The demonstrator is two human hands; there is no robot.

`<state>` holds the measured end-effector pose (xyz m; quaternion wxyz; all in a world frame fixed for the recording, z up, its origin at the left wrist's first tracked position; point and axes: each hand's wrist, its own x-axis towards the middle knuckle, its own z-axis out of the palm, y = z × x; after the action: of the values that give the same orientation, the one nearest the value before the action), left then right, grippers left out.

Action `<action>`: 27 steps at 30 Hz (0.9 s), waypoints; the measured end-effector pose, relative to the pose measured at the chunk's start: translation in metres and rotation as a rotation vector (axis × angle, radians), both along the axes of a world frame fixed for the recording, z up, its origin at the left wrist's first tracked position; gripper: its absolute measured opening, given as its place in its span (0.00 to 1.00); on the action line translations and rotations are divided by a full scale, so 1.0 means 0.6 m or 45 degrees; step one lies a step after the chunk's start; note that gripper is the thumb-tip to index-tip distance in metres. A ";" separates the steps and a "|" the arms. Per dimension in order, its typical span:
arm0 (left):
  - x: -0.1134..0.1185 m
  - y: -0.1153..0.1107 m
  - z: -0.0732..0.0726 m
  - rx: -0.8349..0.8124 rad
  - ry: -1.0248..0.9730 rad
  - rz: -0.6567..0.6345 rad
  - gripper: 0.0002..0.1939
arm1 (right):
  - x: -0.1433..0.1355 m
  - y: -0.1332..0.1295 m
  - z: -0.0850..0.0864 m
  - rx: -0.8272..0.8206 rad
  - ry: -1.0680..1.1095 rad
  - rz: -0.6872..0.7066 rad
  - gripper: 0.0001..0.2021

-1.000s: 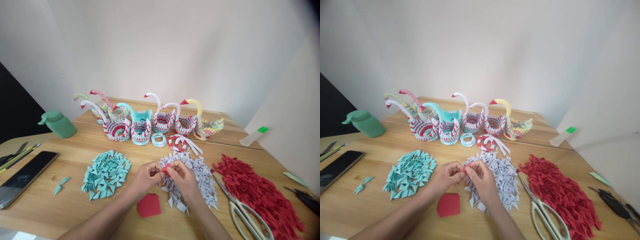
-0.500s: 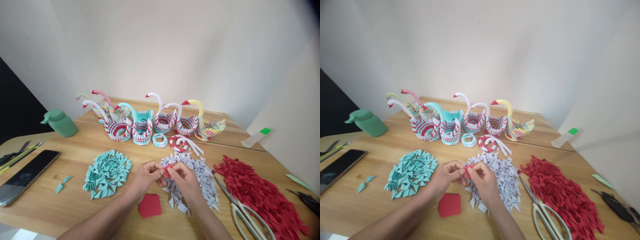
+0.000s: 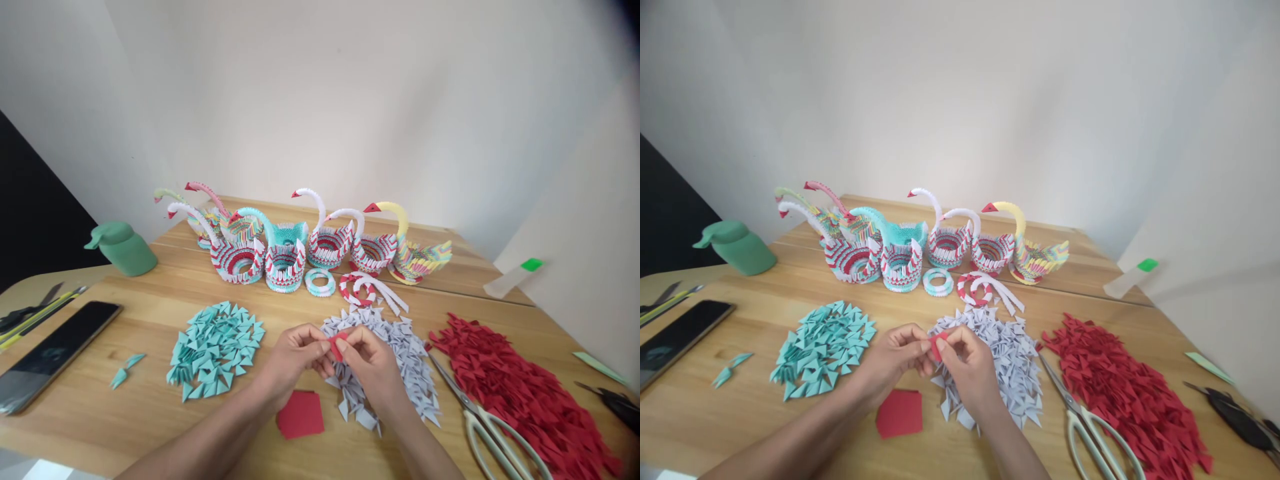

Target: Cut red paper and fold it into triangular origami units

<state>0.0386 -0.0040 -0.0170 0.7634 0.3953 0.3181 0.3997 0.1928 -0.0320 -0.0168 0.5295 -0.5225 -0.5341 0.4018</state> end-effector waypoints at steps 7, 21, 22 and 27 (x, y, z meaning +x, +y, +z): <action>-0.001 0.000 0.003 -0.005 0.015 0.019 0.17 | 0.002 0.002 -0.008 0.032 -0.020 -0.014 0.11; -0.001 0.010 0.008 0.166 0.254 0.017 0.23 | 0.002 0.002 -0.002 0.124 -0.111 -0.035 0.09; -0.002 0.010 0.008 0.186 0.260 0.025 0.22 | 0.003 0.002 -0.003 0.127 -0.117 -0.028 0.09; -0.006 0.008 0.009 0.274 0.311 0.015 0.19 | 0.004 0.003 -0.007 0.122 -0.149 -0.018 0.09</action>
<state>0.0351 0.0011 -0.0119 0.6699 0.5186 0.3661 0.3850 0.1950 -0.0301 -0.0211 0.5247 -0.5229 -0.5790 0.3408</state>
